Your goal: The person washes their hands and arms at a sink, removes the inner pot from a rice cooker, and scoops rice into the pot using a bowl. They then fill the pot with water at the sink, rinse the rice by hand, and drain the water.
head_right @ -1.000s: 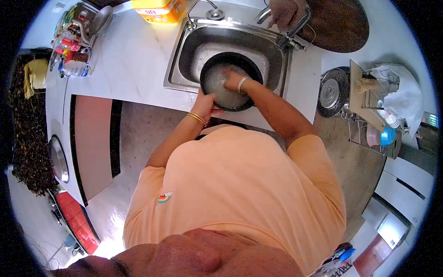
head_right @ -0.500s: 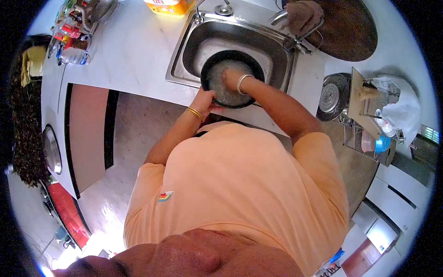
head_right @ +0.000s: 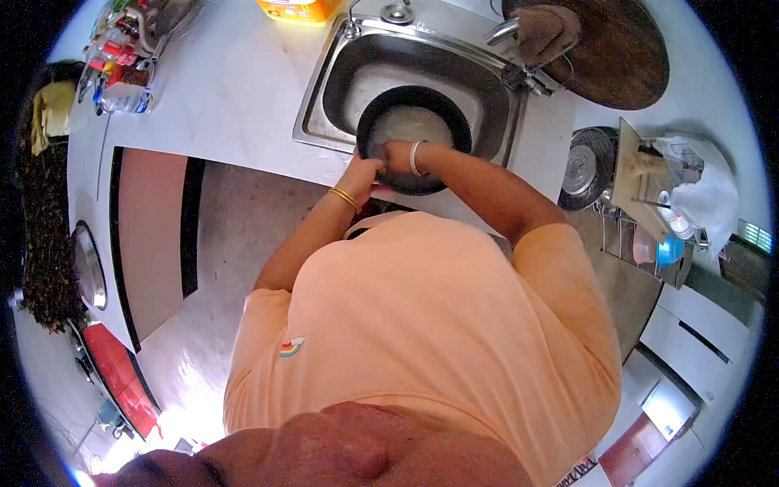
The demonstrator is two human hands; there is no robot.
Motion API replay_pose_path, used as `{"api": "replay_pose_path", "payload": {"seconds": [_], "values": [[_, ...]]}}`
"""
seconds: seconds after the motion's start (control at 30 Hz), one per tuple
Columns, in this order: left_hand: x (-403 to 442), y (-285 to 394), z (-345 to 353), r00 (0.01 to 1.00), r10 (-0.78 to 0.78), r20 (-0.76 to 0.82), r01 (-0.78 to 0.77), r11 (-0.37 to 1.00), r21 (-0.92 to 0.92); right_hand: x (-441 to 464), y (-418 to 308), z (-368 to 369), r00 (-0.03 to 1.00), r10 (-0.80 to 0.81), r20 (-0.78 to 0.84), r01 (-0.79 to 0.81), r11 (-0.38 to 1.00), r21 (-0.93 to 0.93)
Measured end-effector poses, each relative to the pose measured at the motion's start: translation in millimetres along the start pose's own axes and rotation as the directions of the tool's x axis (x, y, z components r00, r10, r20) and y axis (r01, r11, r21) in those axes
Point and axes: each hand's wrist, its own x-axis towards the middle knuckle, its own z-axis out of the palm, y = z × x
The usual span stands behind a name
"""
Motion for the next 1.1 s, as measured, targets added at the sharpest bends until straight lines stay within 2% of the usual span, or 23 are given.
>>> {"api": "replay_pose_path", "payload": {"seconds": [0.07, 0.1, 0.17, 0.2, 0.27, 0.3, 0.37, 0.4, 0.47, 0.5, 0.57, 0.6, 0.63, 0.7, 0.73, 0.77, 0.83, 0.87, 0.97, 1.0, 1.1], "values": [[3, -4, -2, 0.999, 0.031, 0.006, -0.031, 0.999, -0.036, 7, 19, 14, 0.993, -0.096, 0.069, 0.088, 0.99, 0.107], [0, -1, -2, 1.0, 0.003, -0.003, -0.004, 1.0, -0.028, 10, 25, 18, 0.994, -0.091, 0.064, 0.083, 0.99, 0.11], [-1, 3, -2, 1.0, -0.024, -0.01, 0.024, 1.0, -0.014, 18, 30, 25, 0.996, 0.032, 0.086, -0.042, 0.992, 0.115], [1, 2, -3, 1.0, -0.025, 0.0, 0.025, 1.0, 0.006, 22, 30, 30, 0.996, 0.035, 0.081, -0.044, 0.992, 0.12], [4, 1, -4, 1.0, -0.028, 0.012, 0.028, 0.999, 0.029, 26, 23, 37, 0.975, -0.12, -0.185, 0.15, 0.976, 0.16], [4, 0, -5, 1.0, -0.027, 0.015, 0.027, 0.999, 0.032, 27, 18, 36, 0.975, -0.117, -0.188, 0.149, 0.975, 0.165], [5, -1, -6, 1.0, -0.026, 0.017, 0.025, 0.999, 0.038, 26, 10, 28, 0.963, -0.171, -0.206, 0.111, 0.956, -0.272], [4, -1, -6, 0.999, -0.031, 0.023, 0.03, 0.999, 0.043, 23, 3, 22, 0.963, -0.17, -0.209, 0.111, 0.957, -0.268], [3, 0, -6, 0.999, -0.036, 0.029, 0.034, 0.998, 0.052, 17, -6, 12, 0.981, -0.158, -0.109, 0.055, 0.777, -0.627], [2, 1, -6, 0.999, -0.037, 0.019, 0.036, 0.998, 0.059, 17, -5, 8, 0.981, -0.159, -0.113, 0.054, 0.779, -0.625], [3, 0, -5, 0.999, -0.04, 0.011, 0.039, 0.997, 0.069, 18, 0, -3, 0.982, -0.024, -0.187, -0.111, 0.726, -0.678], [5, -2, -6, 0.999, -0.043, 0.016, 0.042, 0.999, 0.035, 21, 5, -9, 0.974, 0.112, -0.195, -0.21, 0.759, -0.616], [6, -4, -7, 0.999, -0.046, 0.021, 0.046, 0.999, 0.0, 22, 12, -18, 0.974, 0.113, -0.197, -0.212, 0.76, -0.615], [2, 1, -4, 0.999, -0.045, 0.006, 0.045, 0.999, 0.011, 15, 15, -42, 0.905, 0.418, 0.083, -0.341, 0.827, -0.447], [0, 4, -3, 0.999, -0.045, -0.009, 0.045, 0.999, 0.02, 3, 9, -56, 0.878, 0.445, 0.174, -0.366, 0.861, -0.355], [0, 4, -2, 0.999, -0.044, -0.006, 0.044, 0.999, 0.017, 1, 17, -55, 0.877, 0.448, 0.173, -0.368, 0.858, -0.358], [1, 1, -2, 0.998, -0.057, -0.011, 0.057, 0.998, -0.03, -4, 44, -47, 0.916, 0.27, 0.297, -0.203, 0.95, -0.237], [-1, 2, -1, 0.998, -0.059, -0.011, 0.058, 0.998, -0.034, -18, 35, -50, 0.902, 0.242, 0.357, -0.228, 0.97, -0.081], [-4, 2, 1, 0.996, -0.067, -0.057, 0.065, 0.997, -0.042, -18, 35, -23, 0.897, 0.167, 0.41, -0.143, 0.986, -0.087], [-4, 2, 1, 0.997, -0.066, -0.049, 0.064, 0.997, -0.04, -15, 31, -12, 0.931, 0.059, 0.361, -0.066, 0.998, 0.006], [-5, 1, 1, 0.997, -0.064, -0.05, 0.062, 0.998, -0.031, -5, 18, 3, 0.949, 0.004, 0.317, 0.014, 0.998, -0.054]]}}
